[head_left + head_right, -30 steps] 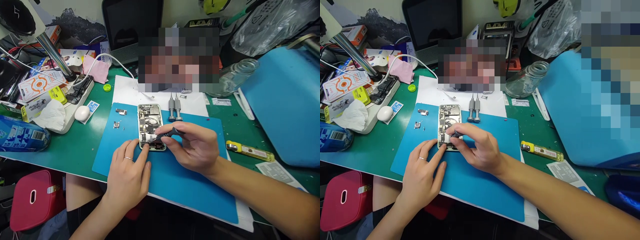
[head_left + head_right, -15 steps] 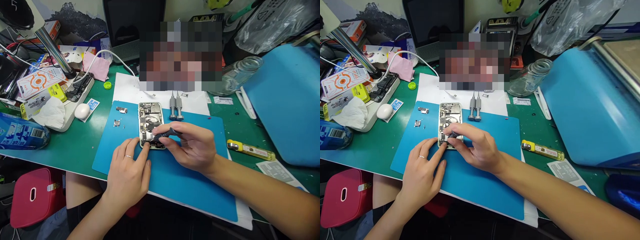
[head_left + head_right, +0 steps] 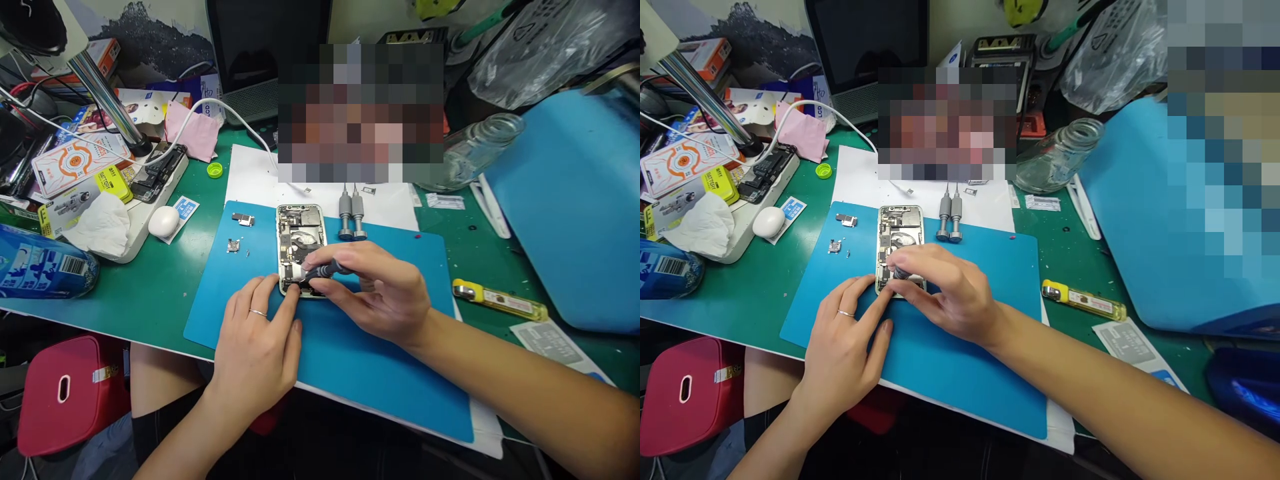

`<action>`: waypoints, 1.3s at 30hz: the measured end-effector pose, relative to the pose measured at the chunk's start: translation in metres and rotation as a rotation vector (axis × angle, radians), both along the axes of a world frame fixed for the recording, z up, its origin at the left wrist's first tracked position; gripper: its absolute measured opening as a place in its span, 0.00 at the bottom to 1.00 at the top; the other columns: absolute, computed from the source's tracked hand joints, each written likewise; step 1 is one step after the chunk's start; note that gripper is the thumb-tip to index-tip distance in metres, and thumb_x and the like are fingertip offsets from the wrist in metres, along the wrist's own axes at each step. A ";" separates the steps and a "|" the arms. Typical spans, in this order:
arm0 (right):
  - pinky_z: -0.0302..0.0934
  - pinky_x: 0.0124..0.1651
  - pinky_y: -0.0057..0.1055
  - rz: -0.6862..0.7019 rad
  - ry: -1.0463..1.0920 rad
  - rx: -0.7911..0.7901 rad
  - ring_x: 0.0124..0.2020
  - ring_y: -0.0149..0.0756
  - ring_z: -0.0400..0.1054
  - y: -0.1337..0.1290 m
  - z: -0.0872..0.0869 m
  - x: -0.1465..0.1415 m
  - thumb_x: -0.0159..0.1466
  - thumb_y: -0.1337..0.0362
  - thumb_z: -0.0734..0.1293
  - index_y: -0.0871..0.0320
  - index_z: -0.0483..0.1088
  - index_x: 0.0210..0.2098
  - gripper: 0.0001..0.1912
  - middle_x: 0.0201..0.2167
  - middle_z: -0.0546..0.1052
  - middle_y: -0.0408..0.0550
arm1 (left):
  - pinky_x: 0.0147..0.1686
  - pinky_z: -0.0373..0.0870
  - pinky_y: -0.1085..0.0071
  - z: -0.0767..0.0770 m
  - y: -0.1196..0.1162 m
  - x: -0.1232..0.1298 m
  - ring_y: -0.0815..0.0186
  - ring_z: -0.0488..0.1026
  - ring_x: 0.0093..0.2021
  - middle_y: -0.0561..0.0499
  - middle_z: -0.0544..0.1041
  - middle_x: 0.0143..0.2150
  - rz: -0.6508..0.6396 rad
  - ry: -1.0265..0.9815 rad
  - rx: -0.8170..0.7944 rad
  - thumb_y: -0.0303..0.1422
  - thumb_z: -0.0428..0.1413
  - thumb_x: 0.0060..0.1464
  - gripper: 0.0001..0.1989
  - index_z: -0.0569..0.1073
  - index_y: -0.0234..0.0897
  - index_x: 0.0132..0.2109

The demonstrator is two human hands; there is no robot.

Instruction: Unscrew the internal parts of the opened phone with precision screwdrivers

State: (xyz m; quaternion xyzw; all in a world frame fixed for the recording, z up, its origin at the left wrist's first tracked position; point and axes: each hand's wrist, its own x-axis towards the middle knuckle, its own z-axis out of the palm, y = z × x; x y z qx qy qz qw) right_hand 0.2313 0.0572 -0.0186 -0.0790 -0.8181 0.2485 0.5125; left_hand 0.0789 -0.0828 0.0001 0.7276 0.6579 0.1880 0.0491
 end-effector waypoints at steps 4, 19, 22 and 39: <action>0.80 0.44 0.38 -0.019 -0.017 0.064 0.43 0.41 0.79 0.000 0.003 -0.001 0.61 0.76 0.72 0.51 0.58 0.66 0.38 0.42 0.81 0.50 | 0.59 0.66 0.52 0.000 0.000 0.000 0.50 0.63 0.63 0.38 0.68 0.63 0.002 -0.007 0.016 0.30 0.51 0.66 0.21 0.69 0.35 0.63; 0.79 0.39 0.37 -0.083 -0.019 0.090 0.41 0.40 0.79 0.002 0.004 -0.004 0.62 0.73 0.72 0.50 0.60 0.63 0.34 0.41 0.81 0.49 | 0.58 0.66 0.52 -0.001 0.000 -0.001 0.50 0.63 0.63 0.38 0.67 0.63 0.006 -0.011 0.029 0.30 0.51 0.65 0.21 0.69 0.35 0.63; 0.79 0.38 0.36 -0.106 -0.022 0.119 0.39 0.39 0.79 0.002 0.005 -0.004 0.62 0.74 0.71 0.50 0.60 0.63 0.33 0.39 0.80 0.48 | 0.58 0.65 0.52 -0.001 0.001 -0.001 0.49 0.63 0.63 0.38 0.67 0.63 0.006 -0.012 0.029 0.30 0.51 0.65 0.21 0.69 0.35 0.64; 0.78 0.32 0.36 -0.149 -0.043 0.226 0.35 0.39 0.77 0.002 0.011 -0.006 0.61 0.74 0.71 0.53 0.59 0.64 0.35 0.37 0.79 0.50 | 0.58 0.66 0.51 0.001 0.002 0.000 0.49 0.64 0.62 0.37 0.68 0.62 0.004 -0.003 0.028 0.32 0.52 0.66 0.20 0.70 0.35 0.62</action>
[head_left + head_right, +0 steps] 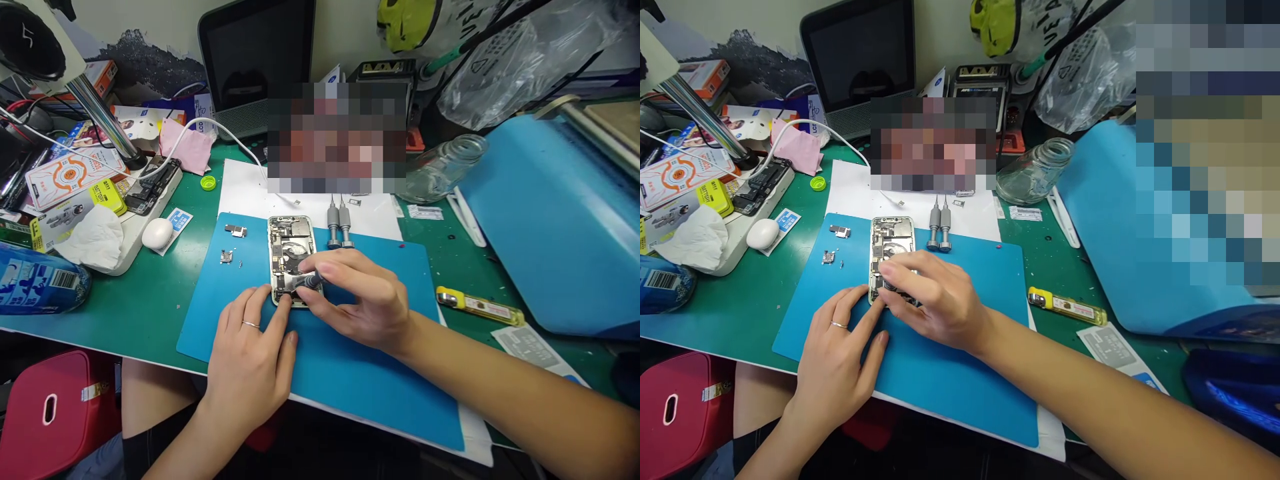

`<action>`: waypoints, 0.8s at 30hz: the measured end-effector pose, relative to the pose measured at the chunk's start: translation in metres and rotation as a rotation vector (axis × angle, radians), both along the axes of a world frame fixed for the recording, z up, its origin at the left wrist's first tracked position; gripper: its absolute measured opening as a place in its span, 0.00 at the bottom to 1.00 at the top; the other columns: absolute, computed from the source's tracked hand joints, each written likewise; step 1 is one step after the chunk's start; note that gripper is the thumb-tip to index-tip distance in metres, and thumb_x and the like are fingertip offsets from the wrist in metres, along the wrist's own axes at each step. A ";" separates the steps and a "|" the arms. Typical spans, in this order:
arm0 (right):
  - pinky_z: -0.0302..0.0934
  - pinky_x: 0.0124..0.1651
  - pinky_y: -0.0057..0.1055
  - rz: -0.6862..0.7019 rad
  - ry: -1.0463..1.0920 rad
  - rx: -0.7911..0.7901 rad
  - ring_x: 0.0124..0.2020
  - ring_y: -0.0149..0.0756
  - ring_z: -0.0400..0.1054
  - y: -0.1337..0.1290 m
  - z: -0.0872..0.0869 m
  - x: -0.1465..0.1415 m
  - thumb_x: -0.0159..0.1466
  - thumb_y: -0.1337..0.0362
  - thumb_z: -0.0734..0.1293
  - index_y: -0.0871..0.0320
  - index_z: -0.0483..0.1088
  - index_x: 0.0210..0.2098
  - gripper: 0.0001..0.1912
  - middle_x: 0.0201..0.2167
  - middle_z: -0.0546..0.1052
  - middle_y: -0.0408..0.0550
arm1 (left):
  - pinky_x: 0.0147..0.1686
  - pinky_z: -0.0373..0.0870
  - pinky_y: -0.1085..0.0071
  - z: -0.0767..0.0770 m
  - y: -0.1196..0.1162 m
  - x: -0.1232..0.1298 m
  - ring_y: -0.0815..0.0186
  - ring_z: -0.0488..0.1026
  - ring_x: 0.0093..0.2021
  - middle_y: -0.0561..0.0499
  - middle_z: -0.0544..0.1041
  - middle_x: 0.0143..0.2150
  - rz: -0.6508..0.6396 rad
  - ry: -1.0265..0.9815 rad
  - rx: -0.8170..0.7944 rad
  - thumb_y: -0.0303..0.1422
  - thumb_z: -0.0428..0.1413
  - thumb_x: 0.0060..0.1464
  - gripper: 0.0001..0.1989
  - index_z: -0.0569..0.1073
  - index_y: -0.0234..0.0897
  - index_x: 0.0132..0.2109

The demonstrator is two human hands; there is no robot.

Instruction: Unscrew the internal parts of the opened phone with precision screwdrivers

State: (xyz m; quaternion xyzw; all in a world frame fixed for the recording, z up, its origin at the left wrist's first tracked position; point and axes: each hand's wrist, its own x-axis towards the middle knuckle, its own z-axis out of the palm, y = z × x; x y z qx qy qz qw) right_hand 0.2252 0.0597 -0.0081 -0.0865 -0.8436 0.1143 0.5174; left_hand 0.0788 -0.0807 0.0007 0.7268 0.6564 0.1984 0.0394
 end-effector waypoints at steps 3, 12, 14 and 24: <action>0.78 0.32 0.37 0.003 0.004 -0.003 0.36 0.41 0.76 0.000 -0.001 0.000 0.61 0.75 0.69 0.55 0.58 0.64 0.34 0.38 0.79 0.52 | 0.58 0.66 0.52 0.000 0.000 0.000 0.49 0.64 0.62 0.38 0.68 0.62 -0.002 -0.004 0.003 0.32 0.51 0.66 0.20 0.70 0.35 0.63; 0.77 0.33 0.37 0.013 -0.002 -0.002 0.36 0.40 0.76 0.000 0.000 0.000 0.59 0.76 0.70 0.57 0.58 0.65 0.37 0.38 0.79 0.52 | 0.57 0.65 0.52 0.000 -0.001 0.000 0.49 0.63 0.62 0.38 0.68 0.62 -0.006 0.000 -0.006 0.33 0.52 0.66 0.21 0.69 0.34 0.63; 0.77 0.32 0.37 0.019 0.010 0.001 0.36 0.41 0.76 0.000 -0.001 0.000 0.60 0.76 0.69 0.57 0.58 0.65 0.35 0.38 0.79 0.53 | 0.57 0.66 0.52 0.000 0.000 0.000 0.49 0.64 0.62 0.37 0.68 0.62 -0.004 -0.001 0.000 0.33 0.52 0.66 0.20 0.69 0.34 0.63; 0.77 0.34 0.36 -0.029 -0.011 -0.026 0.38 0.39 0.76 -0.001 0.000 0.001 0.62 0.75 0.68 0.56 0.60 0.61 0.29 0.39 0.78 0.52 | 0.57 0.66 0.52 -0.001 -0.001 0.000 0.49 0.64 0.62 0.37 0.68 0.62 -0.007 0.016 0.009 0.34 0.52 0.66 0.21 0.69 0.34 0.63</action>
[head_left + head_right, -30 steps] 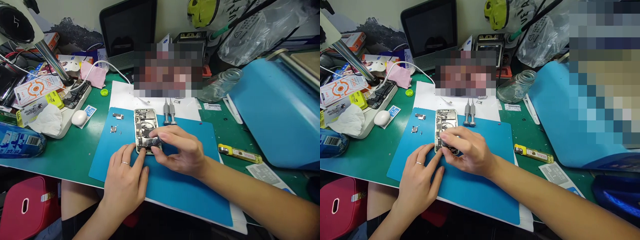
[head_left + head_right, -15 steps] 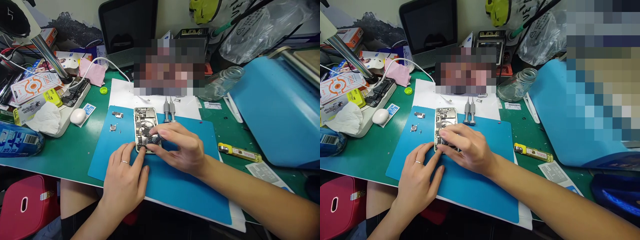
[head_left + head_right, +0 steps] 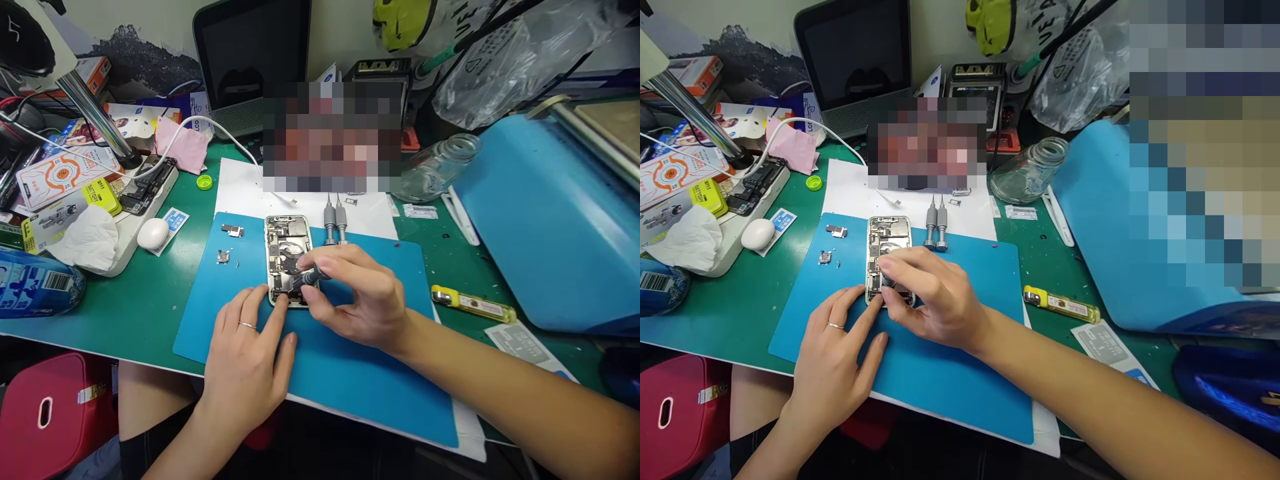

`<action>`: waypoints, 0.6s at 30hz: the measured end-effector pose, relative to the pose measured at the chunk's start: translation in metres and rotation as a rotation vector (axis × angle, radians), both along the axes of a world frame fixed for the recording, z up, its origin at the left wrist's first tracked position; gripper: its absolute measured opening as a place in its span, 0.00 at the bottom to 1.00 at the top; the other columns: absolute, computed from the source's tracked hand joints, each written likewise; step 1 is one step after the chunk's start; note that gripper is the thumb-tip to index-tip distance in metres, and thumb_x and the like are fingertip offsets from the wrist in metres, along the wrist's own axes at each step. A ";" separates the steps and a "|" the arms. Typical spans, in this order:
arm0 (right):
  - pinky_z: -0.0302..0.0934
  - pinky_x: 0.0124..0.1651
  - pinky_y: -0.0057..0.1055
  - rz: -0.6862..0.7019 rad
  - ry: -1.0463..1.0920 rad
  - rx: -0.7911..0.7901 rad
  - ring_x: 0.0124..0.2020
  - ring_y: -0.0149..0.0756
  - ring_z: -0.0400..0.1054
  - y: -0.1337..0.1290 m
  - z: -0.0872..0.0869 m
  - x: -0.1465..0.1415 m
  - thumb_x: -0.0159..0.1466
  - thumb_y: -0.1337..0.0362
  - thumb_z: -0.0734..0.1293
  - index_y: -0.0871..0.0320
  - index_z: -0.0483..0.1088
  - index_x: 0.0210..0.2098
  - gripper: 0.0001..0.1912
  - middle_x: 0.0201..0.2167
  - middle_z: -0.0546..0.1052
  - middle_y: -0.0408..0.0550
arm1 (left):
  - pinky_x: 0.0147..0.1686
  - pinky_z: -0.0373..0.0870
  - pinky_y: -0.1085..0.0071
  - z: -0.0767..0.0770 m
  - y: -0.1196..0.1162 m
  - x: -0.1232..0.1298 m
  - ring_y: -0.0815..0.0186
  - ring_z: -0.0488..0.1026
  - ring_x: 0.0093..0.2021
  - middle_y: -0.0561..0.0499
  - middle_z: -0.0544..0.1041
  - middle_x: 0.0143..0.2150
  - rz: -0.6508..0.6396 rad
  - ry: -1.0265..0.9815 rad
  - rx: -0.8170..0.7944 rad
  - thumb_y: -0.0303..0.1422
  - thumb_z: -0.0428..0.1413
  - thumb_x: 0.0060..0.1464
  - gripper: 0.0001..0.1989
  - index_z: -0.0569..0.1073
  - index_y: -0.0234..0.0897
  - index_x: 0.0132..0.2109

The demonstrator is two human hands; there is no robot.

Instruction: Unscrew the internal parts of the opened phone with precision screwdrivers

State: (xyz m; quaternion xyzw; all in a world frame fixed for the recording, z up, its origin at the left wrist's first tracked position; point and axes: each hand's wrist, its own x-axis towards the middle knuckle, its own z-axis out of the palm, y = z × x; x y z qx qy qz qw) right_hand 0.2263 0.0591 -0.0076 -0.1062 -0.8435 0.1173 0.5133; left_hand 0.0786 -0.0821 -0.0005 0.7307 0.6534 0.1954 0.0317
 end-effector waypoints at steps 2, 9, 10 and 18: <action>0.77 0.34 0.36 0.005 0.005 0.008 0.38 0.40 0.76 0.000 -0.001 0.000 0.62 0.75 0.68 0.57 0.60 0.61 0.29 0.40 0.78 0.52 | 0.57 0.65 0.52 0.000 0.001 0.000 0.49 0.63 0.62 0.38 0.68 0.62 0.003 -0.005 -0.005 0.34 0.52 0.66 0.21 0.70 0.34 0.63; 0.77 0.34 0.35 -0.009 -0.004 0.010 0.37 0.39 0.77 0.000 -0.001 0.001 0.62 0.73 0.70 0.53 0.60 0.61 0.30 0.39 0.79 0.50 | 0.57 0.65 0.52 -0.001 0.001 0.000 0.49 0.63 0.62 0.38 0.68 0.62 0.001 -0.006 -0.001 0.34 0.52 0.66 0.21 0.70 0.34 0.63; 0.77 0.34 0.35 -0.010 0.000 0.009 0.37 0.39 0.77 0.000 -0.001 0.001 0.63 0.73 0.68 0.53 0.60 0.61 0.29 0.39 0.79 0.50 | 0.57 0.65 0.52 -0.001 0.001 0.000 0.50 0.63 0.62 0.38 0.68 0.62 0.001 -0.008 -0.002 0.34 0.52 0.66 0.21 0.69 0.34 0.63; 0.77 0.33 0.35 -0.010 0.006 0.007 0.37 0.39 0.77 0.000 -0.003 0.001 0.63 0.71 0.71 0.52 0.59 0.61 0.30 0.39 0.79 0.50 | 0.57 0.66 0.52 -0.002 0.001 0.000 0.49 0.63 0.62 0.38 0.68 0.63 0.002 -0.006 -0.006 0.34 0.52 0.66 0.21 0.69 0.34 0.63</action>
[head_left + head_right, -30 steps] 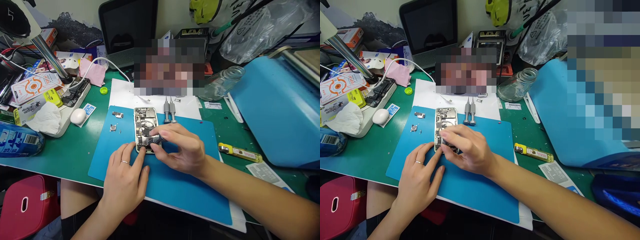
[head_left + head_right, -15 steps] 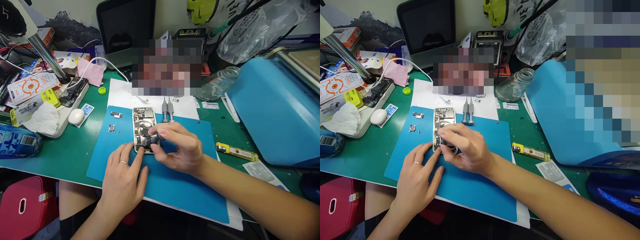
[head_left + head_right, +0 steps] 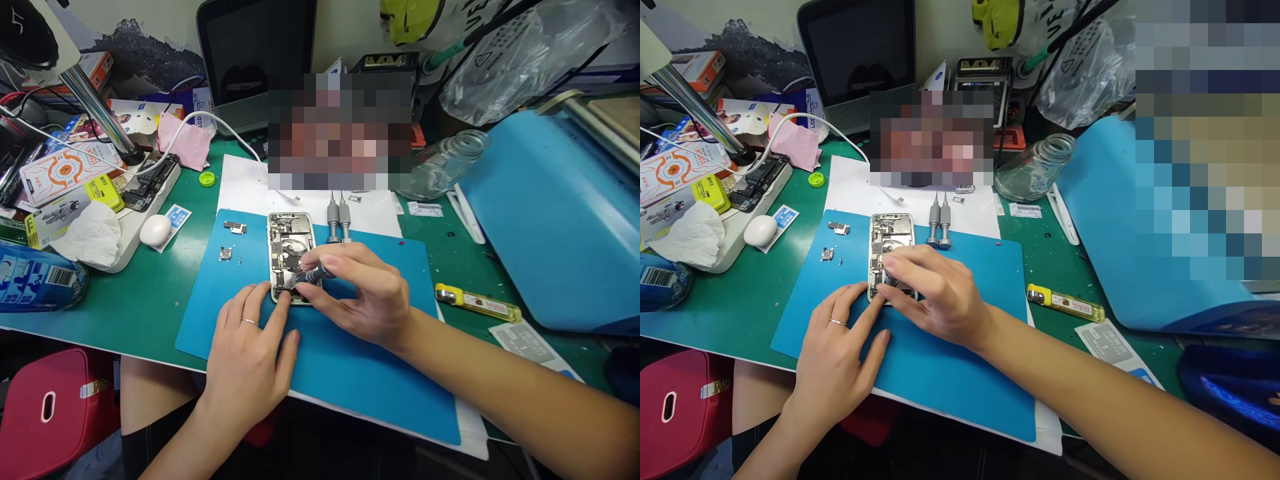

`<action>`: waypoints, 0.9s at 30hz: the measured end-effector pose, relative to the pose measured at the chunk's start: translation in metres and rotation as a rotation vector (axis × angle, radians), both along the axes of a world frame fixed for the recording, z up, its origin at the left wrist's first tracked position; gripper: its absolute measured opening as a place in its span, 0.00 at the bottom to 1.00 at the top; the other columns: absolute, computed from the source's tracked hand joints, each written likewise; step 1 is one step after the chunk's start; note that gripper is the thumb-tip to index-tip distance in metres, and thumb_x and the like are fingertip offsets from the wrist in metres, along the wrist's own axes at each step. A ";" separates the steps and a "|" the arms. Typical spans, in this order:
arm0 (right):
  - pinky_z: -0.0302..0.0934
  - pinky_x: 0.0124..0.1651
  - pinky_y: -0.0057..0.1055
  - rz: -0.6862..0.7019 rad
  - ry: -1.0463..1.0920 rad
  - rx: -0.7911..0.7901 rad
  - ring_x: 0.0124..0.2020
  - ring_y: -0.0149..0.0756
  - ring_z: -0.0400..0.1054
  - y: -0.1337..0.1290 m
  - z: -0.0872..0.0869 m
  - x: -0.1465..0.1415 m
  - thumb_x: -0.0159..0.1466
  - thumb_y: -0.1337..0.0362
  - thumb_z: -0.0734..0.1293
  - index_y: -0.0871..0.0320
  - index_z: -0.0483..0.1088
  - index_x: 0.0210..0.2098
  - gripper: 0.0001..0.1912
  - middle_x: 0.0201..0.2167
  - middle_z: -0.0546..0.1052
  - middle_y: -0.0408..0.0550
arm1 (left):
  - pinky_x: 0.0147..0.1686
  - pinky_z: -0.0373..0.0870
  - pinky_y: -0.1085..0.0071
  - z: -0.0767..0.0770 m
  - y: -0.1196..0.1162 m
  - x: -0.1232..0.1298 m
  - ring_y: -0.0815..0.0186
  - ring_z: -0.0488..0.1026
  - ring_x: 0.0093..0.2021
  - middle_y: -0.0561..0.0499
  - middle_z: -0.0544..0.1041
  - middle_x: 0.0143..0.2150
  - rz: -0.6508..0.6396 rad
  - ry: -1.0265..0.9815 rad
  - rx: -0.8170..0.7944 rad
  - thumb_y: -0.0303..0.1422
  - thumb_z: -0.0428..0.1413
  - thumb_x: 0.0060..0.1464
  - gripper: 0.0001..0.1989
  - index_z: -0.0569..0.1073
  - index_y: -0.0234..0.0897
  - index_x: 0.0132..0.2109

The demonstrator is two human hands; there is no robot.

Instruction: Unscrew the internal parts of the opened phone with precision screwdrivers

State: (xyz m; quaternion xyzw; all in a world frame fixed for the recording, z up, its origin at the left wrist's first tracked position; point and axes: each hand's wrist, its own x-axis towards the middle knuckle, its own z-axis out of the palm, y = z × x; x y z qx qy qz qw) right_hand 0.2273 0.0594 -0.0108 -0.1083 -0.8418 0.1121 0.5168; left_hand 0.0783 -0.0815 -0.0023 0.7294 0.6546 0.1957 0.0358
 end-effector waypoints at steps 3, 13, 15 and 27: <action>0.77 0.33 0.36 -0.002 -0.008 -0.015 0.37 0.39 0.77 0.000 0.000 0.000 0.63 0.73 0.68 0.53 0.59 0.62 0.29 0.40 0.79 0.51 | 0.57 0.66 0.52 0.000 0.000 0.000 0.49 0.63 0.62 0.38 0.68 0.63 0.001 -0.002 0.002 0.34 0.52 0.67 0.21 0.69 0.35 0.63; 0.77 0.33 0.36 0.007 -0.004 -0.005 0.38 0.39 0.77 0.000 -0.001 0.000 0.62 0.73 0.69 0.55 0.58 0.62 0.31 0.41 0.79 0.52 | 0.57 0.66 0.52 0.000 0.000 0.000 0.50 0.63 0.62 0.38 0.68 0.62 -0.003 0.008 0.009 0.34 0.52 0.66 0.21 0.69 0.34 0.63; 0.77 0.32 0.35 0.019 -0.004 -0.016 0.37 0.39 0.77 -0.001 -0.002 0.000 0.62 0.75 0.67 0.56 0.58 0.63 0.32 0.42 0.79 0.53 | 0.57 0.65 0.52 0.000 0.000 0.000 0.49 0.63 0.62 0.38 0.67 0.62 -0.003 0.008 0.010 0.34 0.52 0.66 0.21 0.69 0.34 0.63; 0.77 0.37 0.40 0.044 0.031 -0.068 0.41 0.45 0.79 0.001 -0.009 0.004 0.59 0.77 0.70 0.52 0.57 0.66 0.40 0.43 0.80 0.52 | 0.59 0.65 0.51 0.001 -0.001 0.000 0.48 0.63 0.63 0.37 0.67 0.64 -0.008 0.009 -0.007 0.35 0.52 0.66 0.22 0.69 0.34 0.64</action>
